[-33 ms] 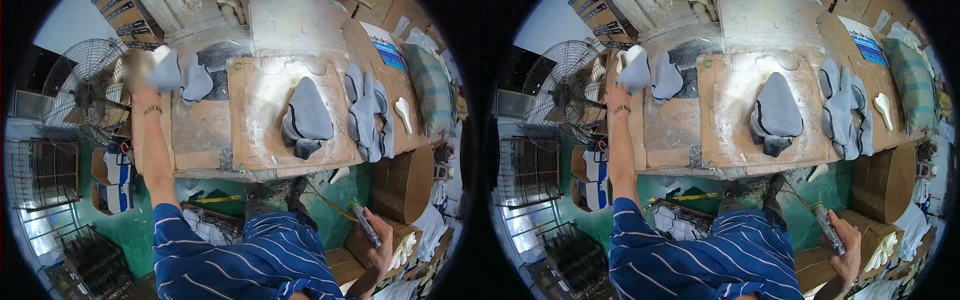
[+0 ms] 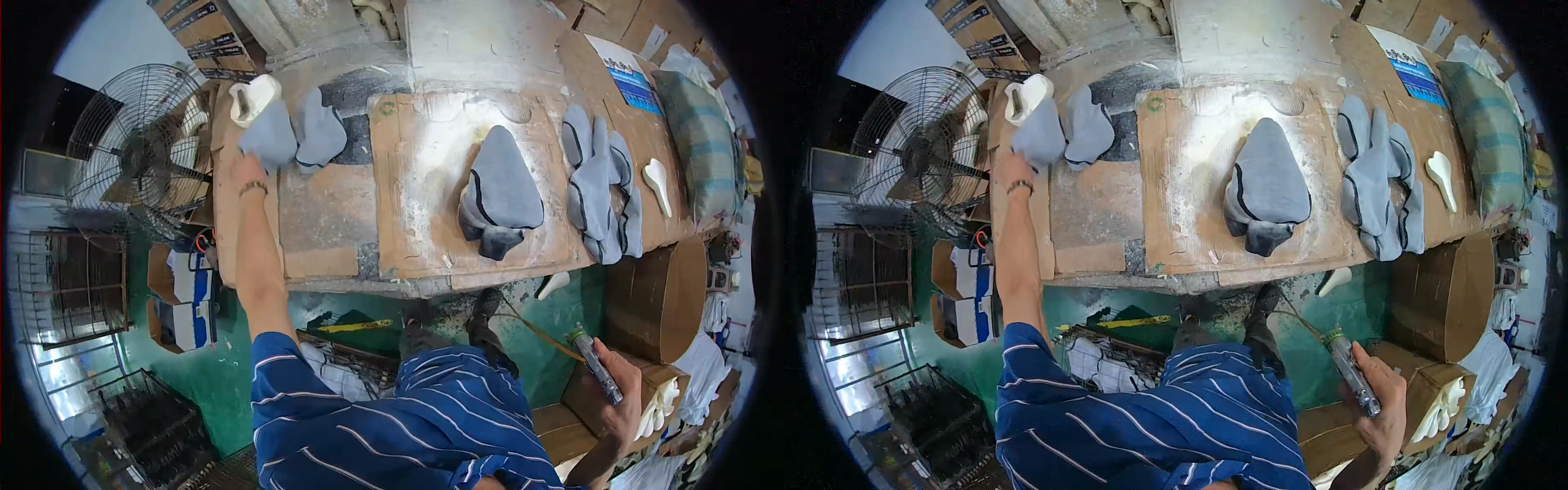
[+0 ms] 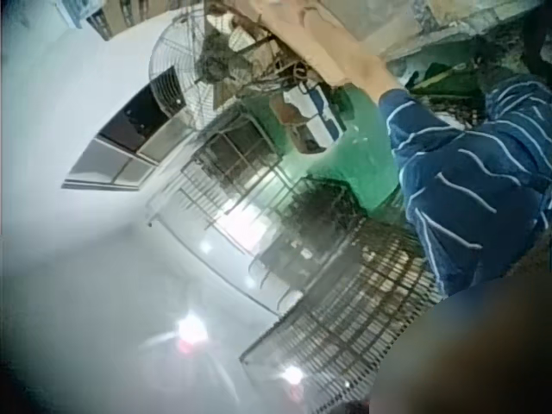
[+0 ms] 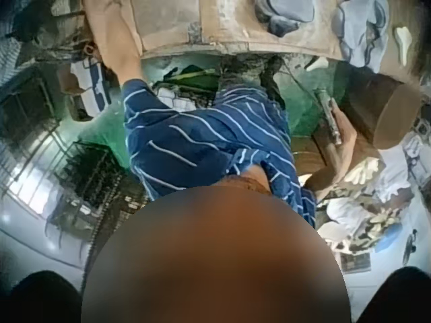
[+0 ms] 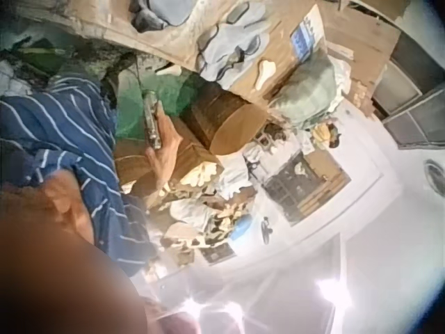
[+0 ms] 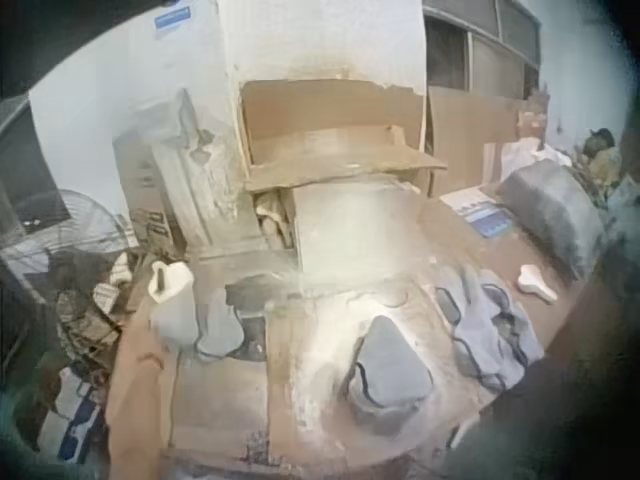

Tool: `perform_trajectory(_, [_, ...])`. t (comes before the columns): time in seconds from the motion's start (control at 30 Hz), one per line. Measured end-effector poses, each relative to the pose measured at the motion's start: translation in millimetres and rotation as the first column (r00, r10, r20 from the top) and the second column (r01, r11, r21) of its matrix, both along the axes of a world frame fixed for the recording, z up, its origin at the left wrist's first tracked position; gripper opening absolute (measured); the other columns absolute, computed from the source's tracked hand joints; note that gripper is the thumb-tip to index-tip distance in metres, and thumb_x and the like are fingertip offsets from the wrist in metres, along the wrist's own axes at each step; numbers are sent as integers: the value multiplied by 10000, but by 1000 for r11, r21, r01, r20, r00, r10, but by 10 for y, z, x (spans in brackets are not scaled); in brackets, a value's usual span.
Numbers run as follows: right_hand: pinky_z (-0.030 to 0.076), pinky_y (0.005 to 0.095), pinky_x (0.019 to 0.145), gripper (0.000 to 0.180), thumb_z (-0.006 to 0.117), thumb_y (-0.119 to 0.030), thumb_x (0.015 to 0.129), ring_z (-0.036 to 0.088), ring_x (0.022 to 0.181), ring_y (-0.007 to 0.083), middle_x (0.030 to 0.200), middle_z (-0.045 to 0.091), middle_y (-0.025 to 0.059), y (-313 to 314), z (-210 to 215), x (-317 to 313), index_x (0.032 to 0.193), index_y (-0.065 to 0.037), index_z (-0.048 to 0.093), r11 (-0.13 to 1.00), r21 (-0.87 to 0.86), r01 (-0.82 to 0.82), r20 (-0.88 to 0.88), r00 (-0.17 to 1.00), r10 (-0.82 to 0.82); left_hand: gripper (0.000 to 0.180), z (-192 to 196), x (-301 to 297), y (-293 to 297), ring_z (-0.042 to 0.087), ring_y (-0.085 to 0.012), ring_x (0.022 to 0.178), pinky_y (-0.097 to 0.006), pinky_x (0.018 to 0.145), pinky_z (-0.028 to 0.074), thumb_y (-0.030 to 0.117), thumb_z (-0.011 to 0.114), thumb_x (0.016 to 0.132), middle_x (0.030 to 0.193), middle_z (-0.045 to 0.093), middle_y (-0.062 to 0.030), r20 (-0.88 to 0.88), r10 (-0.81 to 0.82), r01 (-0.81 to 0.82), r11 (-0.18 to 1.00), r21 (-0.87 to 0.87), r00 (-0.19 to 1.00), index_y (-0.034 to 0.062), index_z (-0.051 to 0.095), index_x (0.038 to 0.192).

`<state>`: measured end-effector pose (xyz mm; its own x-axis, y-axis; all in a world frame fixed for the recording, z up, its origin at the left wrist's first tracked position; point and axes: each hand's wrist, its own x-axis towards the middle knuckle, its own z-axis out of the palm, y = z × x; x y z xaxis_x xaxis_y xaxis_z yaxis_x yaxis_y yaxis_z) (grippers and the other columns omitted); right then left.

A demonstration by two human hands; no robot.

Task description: Applying adhesive to components and assembling bicycle saddles at a workbench.

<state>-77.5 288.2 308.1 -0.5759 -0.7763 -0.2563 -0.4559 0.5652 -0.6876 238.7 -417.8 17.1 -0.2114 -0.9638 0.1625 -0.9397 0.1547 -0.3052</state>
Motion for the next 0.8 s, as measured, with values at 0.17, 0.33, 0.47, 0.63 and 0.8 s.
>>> perform_trajectory(0.17, [509, 388, 796, 657, 763, -3, 731, 670, 826, 376, 941, 677, 216, -108, 117, -31, 1374, 14, 630, 996, 26, -83, -107, 991, 86, 540, -1449, 612, -99, 542, -333, 1356, -444, 1143, 436, 89, 583, 962, 1456, 582, -180, -547, 101, -52, 993, 103, 831, 75, 503, 1495])
perform_trajectory(0.33, [519, 372, 781, 644, 771, -6, 751, 690, 845, 348, 971, 690, 197, -137, 226, -203, 1379, 18, 629, 996, -78, -40, -225, 974, 22, 617, -1770, 792, 632, 541, -277, 1363, -390, 1116, 460, -61, 544, 965, 1470, 566, -185, -986, -79, -168, 984, -54, -144, -1, 398, 1562])
perform_trajectory(0.47, [529, 351, 771, 637, 770, 3, 759, 709, 858, 321, 981, 700, 199, -71, 362, -354, 1380, 23, 632, 987, -157, -22, -273, 962, -22, 517, -1943, 824, 1882, 604, -257, 1284, -387, 1077, 496, -39, 598, 986, 1408, 620, -159, -977, 124, -76, 987, 138, -173, 16, 505, 1492])
perform_trajectory(0.63, [528, 352, 749, 771, 662, -38, 613, 699, 810, 317, 927, 683, 193, 130, 477, -461, 1377, 62, 631, 968, -145, -205, -153, 971, 183, 391, -2291, 798, 3653, 643, -190, 1081, -320, 875, 549, 4, 636, 997, 1282, 682, -97, -891, 307, 45, 950, 310, -336, 10, 599, 1386])
perform_trajectory(0.8, [534, 373, 744, 772, 673, -48, 627, 699, 802, 336, 924, 682, 189, 257, 457, -517, 1389, 61, 624, 978, -208, -27, -246, 969, -25, 385, -2347, 623, 4609, 646, -130, 964, -271, 761, 532, 49, 664, 1003, 1217, 708, -86, -867, 456, 87, 890, 448, -200, 39, 623, 1386])
